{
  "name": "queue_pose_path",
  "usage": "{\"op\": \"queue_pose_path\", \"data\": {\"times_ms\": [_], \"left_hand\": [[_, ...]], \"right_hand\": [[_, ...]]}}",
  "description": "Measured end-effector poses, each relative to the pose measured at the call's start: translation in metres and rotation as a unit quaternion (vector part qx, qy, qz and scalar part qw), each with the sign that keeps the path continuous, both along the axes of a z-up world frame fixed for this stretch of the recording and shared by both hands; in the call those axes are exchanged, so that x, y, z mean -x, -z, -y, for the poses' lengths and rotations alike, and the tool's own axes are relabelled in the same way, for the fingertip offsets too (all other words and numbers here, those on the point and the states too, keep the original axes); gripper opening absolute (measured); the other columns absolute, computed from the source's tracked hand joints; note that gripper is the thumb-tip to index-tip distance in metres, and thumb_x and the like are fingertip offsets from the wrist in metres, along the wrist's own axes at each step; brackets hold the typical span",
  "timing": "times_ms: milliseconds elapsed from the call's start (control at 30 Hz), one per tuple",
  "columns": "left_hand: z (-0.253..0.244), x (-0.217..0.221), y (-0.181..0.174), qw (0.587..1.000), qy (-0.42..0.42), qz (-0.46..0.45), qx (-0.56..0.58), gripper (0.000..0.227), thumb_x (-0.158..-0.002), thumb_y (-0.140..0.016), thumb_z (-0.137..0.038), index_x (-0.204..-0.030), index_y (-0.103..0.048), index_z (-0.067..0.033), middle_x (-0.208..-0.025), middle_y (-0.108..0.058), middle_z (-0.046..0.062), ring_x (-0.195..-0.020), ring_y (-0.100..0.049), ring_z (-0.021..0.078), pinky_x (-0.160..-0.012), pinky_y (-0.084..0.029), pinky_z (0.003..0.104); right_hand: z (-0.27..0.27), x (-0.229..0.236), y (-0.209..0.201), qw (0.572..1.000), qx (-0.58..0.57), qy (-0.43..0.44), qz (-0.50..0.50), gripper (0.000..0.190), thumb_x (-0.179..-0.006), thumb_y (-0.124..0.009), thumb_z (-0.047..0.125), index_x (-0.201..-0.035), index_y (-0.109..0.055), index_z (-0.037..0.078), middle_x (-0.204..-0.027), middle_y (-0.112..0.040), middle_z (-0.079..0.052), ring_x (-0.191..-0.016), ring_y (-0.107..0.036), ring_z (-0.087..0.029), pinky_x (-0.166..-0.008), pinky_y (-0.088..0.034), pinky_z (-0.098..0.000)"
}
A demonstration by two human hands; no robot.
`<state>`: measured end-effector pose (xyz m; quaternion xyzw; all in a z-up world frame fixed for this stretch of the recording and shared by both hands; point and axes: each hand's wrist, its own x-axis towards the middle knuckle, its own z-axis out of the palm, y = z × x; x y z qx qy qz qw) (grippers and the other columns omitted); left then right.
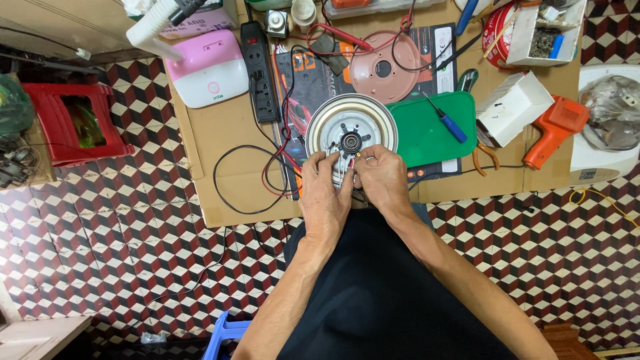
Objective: The user is repairing a small electronic appliance component, likely a motor or heating element base, by manipulating internal wiring and plastic casing using pliers.
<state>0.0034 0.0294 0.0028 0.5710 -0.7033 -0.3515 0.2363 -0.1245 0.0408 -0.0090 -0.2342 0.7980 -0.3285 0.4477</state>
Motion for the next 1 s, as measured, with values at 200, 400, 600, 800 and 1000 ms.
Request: {"op": "queue_pose_path", "data": {"times_ms": [200, 400, 600, 800, 1000], "left_hand": [[0.001, -0.002, 0.000, 1.000, 0.009, -0.001, 0.003, 0.043, -0.089, -0.077, -0.019, -0.127, -0.062, -0.0056, -0.133, -0.057, 0.018, -0.121, -0.060, 0.0360, -0.085, -0.057, 0.041], [0.004, -0.003, -0.002, 0.999, 0.005, 0.026, 0.021, 0.045, -0.088, -0.076, -0.020, -0.129, -0.063, -0.0063, -0.132, -0.056, 0.019, -0.121, -0.059, 0.0376, -0.086, -0.056, 0.043], [0.022, -0.012, 0.005, 0.999, 0.011, 0.028, 0.031, 0.045, -0.088, -0.074, -0.018, -0.130, -0.063, -0.0049, -0.134, -0.057, 0.021, -0.122, -0.058, 0.0389, -0.097, -0.053, 0.044], [0.039, -0.018, 0.019, 0.999, 0.012, -0.014, 0.030, 0.044, -0.086, -0.075, -0.018, -0.126, -0.063, -0.0016, -0.134, -0.058, 0.023, -0.124, -0.057, 0.0402, -0.102, -0.049, 0.044], [0.047, -0.027, 0.029, 0.999, 0.027, -0.021, 0.034, 0.041, -0.089, -0.073, -0.014, -0.127, -0.065, -0.0025, -0.135, -0.060, 0.023, -0.126, -0.058, 0.0399, -0.105, -0.049, 0.044]], "right_hand": [[0.000, -0.001, 0.005, 1.000, 0.006, 0.020, 0.012, 0.015, -0.087, -0.067, 0.008, -0.095, -0.072, -0.004, -0.062, -0.071, -0.007, -0.052, -0.064, -0.009, -0.050, -0.050, -0.0258], [0.001, 0.005, 0.006, 0.994, -0.014, 0.016, 0.104, 0.020, -0.094, -0.064, 0.013, -0.103, -0.074, -0.001, -0.061, -0.068, -0.005, -0.044, -0.049, -0.008, -0.039, -0.036, -0.0268], [0.015, 0.006, 0.002, 0.985, -0.020, -0.050, 0.163, 0.027, -0.098, -0.059, 0.018, -0.113, -0.076, 0.002, -0.057, -0.064, -0.007, -0.039, -0.043, -0.008, -0.037, -0.032, -0.0270], [0.023, -0.001, 0.002, 0.984, -0.016, -0.086, 0.156, 0.031, -0.100, -0.054, 0.018, -0.118, -0.074, 0.003, -0.056, -0.065, -0.007, -0.039, -0.046, -0.007, -0.037, -0.036, -0.0258], [0.022, -0.004, -0.005, 0.979, 0.024, -0.057, 0.192, 0.033, -0.101, -0.053, 0.018, -0.126, -0.067, 0.003, -0.056, -0.065, -0.006, -0.037, -0.042, -0.010, -0.037, -0.033, -0.0297]]}}
